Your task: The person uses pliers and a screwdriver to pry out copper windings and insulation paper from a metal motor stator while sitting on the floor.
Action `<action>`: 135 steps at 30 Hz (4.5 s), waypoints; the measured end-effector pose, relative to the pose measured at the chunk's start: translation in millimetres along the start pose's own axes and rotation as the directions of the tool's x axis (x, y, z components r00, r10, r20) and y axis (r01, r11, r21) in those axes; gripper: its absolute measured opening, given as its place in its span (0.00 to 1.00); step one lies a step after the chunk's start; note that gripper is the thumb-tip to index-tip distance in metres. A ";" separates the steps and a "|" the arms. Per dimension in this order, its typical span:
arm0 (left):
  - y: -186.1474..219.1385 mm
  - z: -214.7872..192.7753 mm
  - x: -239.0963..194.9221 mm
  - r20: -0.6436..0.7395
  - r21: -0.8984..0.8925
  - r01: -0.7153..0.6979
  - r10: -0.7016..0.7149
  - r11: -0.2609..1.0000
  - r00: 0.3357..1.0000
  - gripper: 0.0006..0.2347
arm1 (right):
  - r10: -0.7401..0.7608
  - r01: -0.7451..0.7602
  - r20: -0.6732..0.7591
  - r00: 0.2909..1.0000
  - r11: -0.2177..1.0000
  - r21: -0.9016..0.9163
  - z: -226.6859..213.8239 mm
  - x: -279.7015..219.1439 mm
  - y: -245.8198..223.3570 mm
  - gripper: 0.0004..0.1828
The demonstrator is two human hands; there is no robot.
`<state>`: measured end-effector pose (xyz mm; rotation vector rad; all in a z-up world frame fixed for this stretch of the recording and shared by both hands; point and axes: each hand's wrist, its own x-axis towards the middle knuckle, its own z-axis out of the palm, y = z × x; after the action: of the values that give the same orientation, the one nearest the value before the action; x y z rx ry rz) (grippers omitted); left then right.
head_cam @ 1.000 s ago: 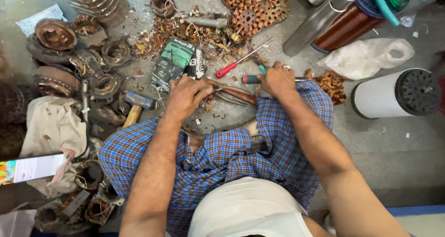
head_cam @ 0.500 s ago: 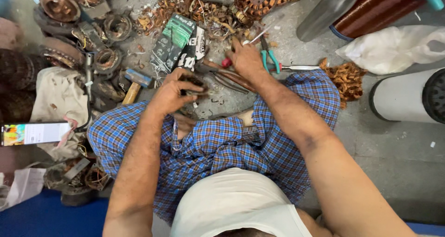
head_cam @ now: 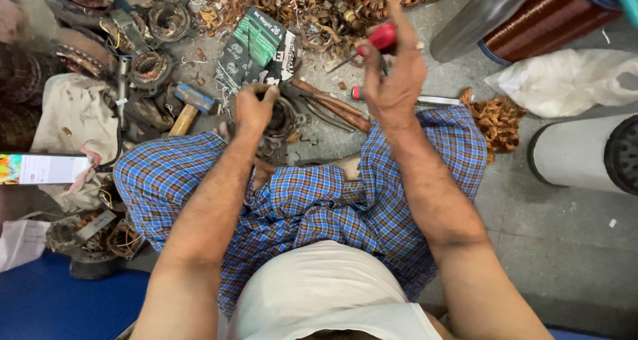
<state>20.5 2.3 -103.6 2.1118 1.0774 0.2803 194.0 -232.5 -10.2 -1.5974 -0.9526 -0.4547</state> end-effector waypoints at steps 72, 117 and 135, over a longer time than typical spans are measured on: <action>37.0 0.4 -31.8 0.312 0.314 -0.239 0.137 0.919 0.940 0.18 | 0.144 -0.170 0.101 0.984 0.633 0.756 24.7 -32.9 -95.5 0.20; 56.5 -8.9 -33.7 0.157 0.118 -0.583 0.565 0.804 0.810 0.28 | 0.948 -0.817 0.297 0.114 -0.080 0.571 24.0 -59.0 178.3 0.15; 57.2 -9.7 -15.1 0.347 0.078 -0.377 0.329 0.923 0.878 0.21 | 0.420 -0.416 0.187 0.888 0.559 0.718 14.5 10.1 -16.8 0.13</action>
<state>41.2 -25.9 -54.9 2.3761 0.5243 0.0161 183.9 -215.3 3.9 -0.9843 -0.5823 0.2711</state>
